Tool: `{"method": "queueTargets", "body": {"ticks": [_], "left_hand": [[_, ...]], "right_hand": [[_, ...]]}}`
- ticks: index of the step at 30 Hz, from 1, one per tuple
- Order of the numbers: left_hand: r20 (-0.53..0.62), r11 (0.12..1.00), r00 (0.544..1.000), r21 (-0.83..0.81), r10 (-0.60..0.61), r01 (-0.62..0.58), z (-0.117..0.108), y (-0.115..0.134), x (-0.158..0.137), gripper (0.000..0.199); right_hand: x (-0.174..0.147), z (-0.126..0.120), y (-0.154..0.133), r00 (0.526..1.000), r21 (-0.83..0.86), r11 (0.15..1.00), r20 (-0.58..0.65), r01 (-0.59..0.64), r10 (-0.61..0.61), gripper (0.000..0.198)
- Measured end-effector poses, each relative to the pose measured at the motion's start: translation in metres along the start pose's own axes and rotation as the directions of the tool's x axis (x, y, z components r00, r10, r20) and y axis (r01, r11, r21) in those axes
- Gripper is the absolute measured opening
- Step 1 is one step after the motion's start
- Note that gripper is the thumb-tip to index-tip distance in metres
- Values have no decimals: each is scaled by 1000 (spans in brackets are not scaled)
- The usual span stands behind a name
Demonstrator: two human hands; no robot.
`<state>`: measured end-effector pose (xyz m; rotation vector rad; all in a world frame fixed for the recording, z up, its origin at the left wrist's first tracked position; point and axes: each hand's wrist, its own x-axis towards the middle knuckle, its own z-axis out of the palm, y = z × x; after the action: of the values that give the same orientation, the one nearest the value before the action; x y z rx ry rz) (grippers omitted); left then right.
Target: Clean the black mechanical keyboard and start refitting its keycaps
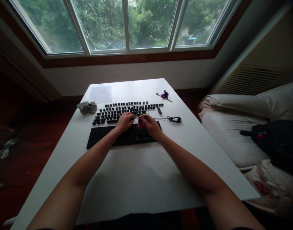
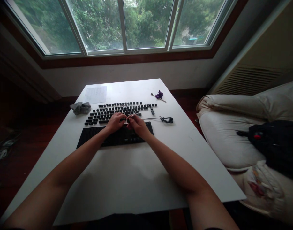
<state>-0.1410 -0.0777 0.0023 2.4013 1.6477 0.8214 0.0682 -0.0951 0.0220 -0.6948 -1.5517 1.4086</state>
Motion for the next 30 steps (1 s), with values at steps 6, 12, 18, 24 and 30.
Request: {"method": "queueTargets", "body": {"ticks": [6, 12, 18, 24, 30], "left_hand": [[82, 996, 993, -37, 87, -84, -13, 16, -34, 22], [136, 986, 976, -38, 167, -164, -19, 19, -58, 26], [121, 987, 980, -17, 158, -157, -17, 18, -62, 24], [111, 986, 980, -14, 166, -165, -17, 15, -64, 24], [106, 984, 978, -1, 177, -178, -16, 12, -65, 27]], "right_hand": [[6, -24, 4, 989, -208, 977, 128, -42, 69, 30], [-1, -9, 10, 958, -172, 984, 268, -53, 98, 29], [-6, 0, 5, 922, -297, 952, 383, 74, 48, 21], [-7, 4, -17, 813, -419, 839, 581, 347, -46, 10], [-7, -7, -27, 809, -427, 864, 587, 269, 38, 11]]}}
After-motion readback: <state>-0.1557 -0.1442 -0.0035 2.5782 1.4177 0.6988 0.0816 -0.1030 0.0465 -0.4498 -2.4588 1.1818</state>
